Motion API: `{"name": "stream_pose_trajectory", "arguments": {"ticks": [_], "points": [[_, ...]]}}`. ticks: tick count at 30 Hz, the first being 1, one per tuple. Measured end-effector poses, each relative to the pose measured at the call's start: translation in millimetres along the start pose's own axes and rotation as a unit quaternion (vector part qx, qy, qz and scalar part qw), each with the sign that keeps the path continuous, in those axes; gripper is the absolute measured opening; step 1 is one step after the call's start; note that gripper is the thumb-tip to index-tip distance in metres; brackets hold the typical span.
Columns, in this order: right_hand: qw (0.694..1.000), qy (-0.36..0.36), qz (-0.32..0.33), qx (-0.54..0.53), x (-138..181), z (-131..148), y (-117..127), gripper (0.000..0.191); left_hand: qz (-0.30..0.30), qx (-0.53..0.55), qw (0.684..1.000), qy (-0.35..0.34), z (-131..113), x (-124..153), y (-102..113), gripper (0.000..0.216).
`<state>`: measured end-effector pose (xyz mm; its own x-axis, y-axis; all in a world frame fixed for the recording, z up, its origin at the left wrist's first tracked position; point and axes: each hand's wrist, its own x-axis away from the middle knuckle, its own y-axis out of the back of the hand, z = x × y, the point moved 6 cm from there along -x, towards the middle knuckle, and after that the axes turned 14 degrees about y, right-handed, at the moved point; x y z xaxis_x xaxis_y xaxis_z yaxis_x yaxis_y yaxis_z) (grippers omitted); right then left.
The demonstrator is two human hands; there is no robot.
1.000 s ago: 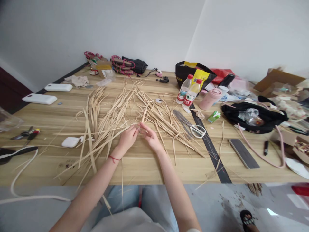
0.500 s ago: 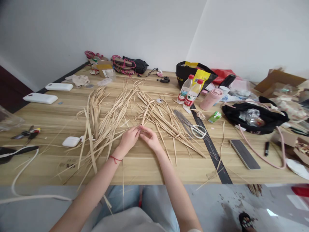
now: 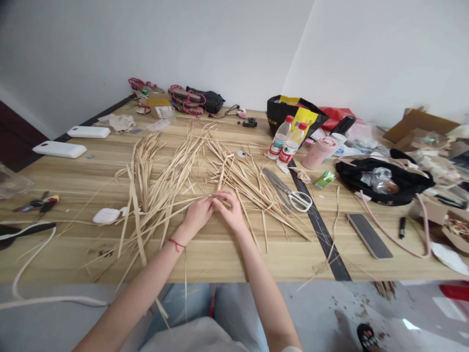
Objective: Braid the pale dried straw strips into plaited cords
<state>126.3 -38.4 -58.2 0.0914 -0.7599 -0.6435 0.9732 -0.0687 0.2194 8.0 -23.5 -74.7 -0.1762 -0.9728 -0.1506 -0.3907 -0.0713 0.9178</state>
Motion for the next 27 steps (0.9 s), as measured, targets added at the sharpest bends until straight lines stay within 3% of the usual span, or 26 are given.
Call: {"name": "stream_pose_trajectory", "arguments": {"ticks": [4,9,13,15,19,27], "points": [[0.998,0.014,0.036,0.05,-10.9,7.0,1.8,0.025,0.007,-0.011,1.0,0.002,0.4,0.3,-3.0,0.023],[0.985,0.041,0.13,0.105,-32.0,-1.8,-1.0,0.019,-0.006,-0.012,1.0,0.024,3.2,-2.6,-5.7,0.031],[0.975,0.075,0.205,0.047,-42.5,-11.0,-7.0,0.02,-0.009,-0.004,0.999,0.043,5.2,-5.6,-7.4,0.031],[0.972,0.059,0.226,0.008,-42.6,-16.5,-9.1,0.022,-0.011,0.002,0.999,0.049,6.0,-6.5,-7.5,0.029],[0.976,-0.002,0.218,-0.016,-38.9,-27.3,-7.8,0.027,-0.011,0.027,0.998,0.057,7.1,-7.8,-6.4,0.029],[0.981,-0.019,0.192,-0.016,-39.0,-29.4,-1.7,0.028,0.0,0.118,0.993,0.016,11.6,-7.4,8.8,0.031]]}}
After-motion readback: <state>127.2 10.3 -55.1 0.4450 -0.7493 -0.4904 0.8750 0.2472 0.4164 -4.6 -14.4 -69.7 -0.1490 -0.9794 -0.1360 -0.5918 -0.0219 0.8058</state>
